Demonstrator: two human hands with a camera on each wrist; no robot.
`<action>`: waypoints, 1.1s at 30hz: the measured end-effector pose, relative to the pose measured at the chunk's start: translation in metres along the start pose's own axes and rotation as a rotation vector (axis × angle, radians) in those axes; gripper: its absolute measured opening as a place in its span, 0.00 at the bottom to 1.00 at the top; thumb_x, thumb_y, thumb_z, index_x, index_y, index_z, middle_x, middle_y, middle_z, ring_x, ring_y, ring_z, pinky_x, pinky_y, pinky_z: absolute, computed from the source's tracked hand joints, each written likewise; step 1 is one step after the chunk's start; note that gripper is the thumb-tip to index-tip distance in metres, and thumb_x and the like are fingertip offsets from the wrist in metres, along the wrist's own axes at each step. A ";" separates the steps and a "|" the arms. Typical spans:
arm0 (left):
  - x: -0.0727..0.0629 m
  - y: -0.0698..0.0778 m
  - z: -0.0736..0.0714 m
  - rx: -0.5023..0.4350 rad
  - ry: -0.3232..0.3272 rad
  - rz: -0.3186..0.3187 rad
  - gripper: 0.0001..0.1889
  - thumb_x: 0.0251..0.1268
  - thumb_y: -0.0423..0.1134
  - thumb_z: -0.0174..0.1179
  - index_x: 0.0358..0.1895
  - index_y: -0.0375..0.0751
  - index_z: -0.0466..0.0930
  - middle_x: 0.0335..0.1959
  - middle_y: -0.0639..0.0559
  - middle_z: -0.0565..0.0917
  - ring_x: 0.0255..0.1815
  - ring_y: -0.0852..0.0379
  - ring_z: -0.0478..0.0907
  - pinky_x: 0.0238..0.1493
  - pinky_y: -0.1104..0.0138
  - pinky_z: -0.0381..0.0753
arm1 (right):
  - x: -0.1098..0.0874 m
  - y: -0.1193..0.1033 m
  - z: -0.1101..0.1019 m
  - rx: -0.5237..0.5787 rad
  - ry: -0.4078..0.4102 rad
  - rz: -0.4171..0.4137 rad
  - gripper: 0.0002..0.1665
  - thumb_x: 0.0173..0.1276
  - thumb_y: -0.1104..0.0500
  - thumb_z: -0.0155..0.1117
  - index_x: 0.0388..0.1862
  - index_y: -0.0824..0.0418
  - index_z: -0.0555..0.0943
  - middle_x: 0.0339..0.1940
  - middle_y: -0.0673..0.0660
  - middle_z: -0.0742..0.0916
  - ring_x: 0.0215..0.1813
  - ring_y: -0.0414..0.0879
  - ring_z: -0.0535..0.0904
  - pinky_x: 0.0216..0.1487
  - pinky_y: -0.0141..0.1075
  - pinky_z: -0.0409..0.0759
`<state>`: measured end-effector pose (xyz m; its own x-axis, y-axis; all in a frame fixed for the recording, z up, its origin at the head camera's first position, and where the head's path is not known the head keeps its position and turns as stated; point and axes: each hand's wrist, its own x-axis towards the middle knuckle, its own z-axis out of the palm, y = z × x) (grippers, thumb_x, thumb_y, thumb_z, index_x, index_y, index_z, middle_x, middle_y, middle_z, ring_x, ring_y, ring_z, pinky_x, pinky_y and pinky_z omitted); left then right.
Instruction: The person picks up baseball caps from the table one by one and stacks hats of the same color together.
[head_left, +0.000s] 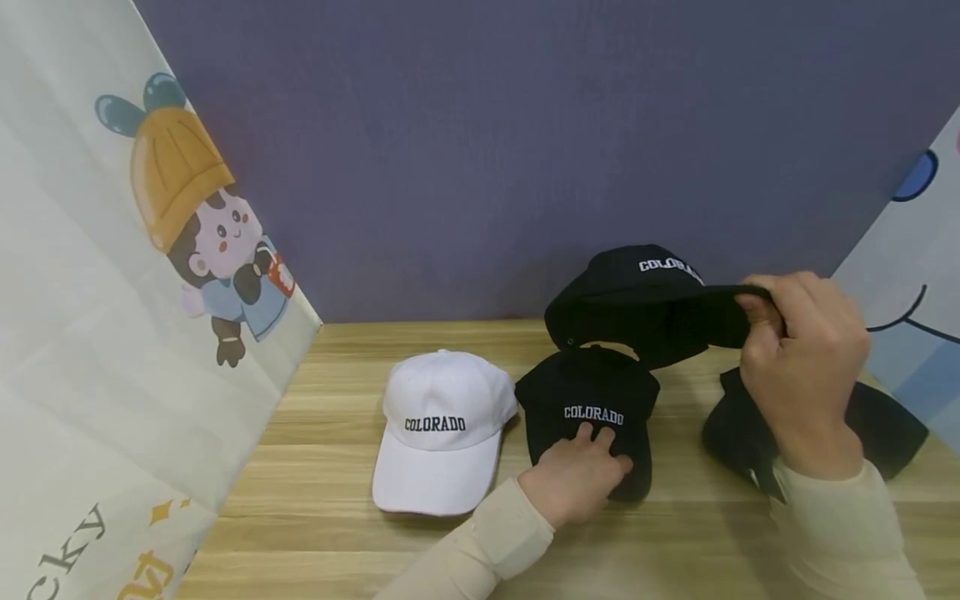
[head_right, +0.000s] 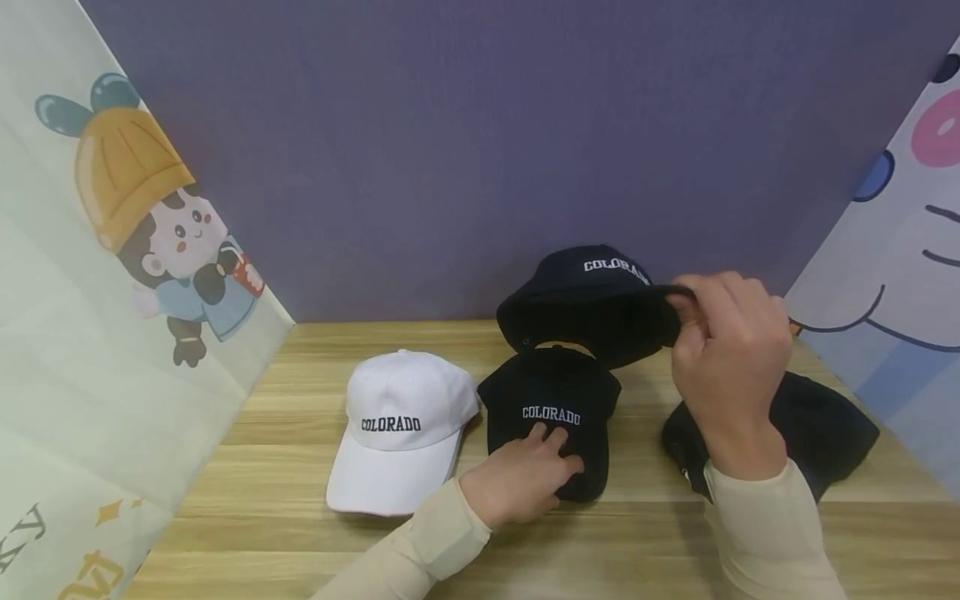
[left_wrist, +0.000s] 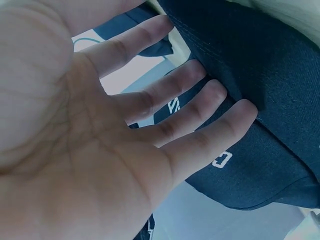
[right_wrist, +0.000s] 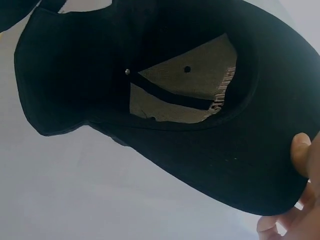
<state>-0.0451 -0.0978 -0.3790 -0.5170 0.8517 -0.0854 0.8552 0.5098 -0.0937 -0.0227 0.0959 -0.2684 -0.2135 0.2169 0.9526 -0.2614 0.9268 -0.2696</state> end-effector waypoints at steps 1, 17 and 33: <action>0.000 0.000 0.000 0.004 0.004 0.001 0.21 0.65 0.43 0.69 0.59 0.67 0.82 0.61 0.54 0.79 0.50 0.56 0.73 0.29 0.68 0.80 | 0.000 -0.001 -0.001 0.001 -0.003 -0.001 0.14 0.74 0.64 0.61 0.33 0.74 0.85 0.27 0.72 0.83 0.30 0.66 0.72 0.39 0.37 0.60; 0.036 -0.006 -0.003 0.001 -0.007 -0.055 0.21 0.66 0.47 0.69 0.61 0.68 0.81 0.62 0.55 0.78 0.50 0.56 0.73 0.32 0.68 0.80 | 0.018 0.027 0.013 0.056 -0.099 -0.076 0.11 0.72 0.66 0.62 0.35 0.73 0.86 0.29 0.70 0.85 0.31 0.64 0.74 0.38 0.47 0.62; 0.038 -0.006 -0.001 0.011 0.003 -0.062 0.22 0.65 0.48 0.70 0.62 0.69 0.81 0.64 0.55 0.78 0.53 0.55 0.75 0.32 0.67 0.80 | 0.019 0.020 0.009 0.037 -0.191 -0.150 0.09 0.69 0.64 0.65 0.35 0.70 0.87 0.29 0.67 0.86 0.31 0.63 0.76 0.35 0.39 0.53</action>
<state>-0.0701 -0.0684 -0.3810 -0.5692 0.8187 -0.0760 0.8208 0.5605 -0.1101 -0.0402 0.1161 -0.2569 -0.3430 0.0128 0.9393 -0.3366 0.9318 -0.1356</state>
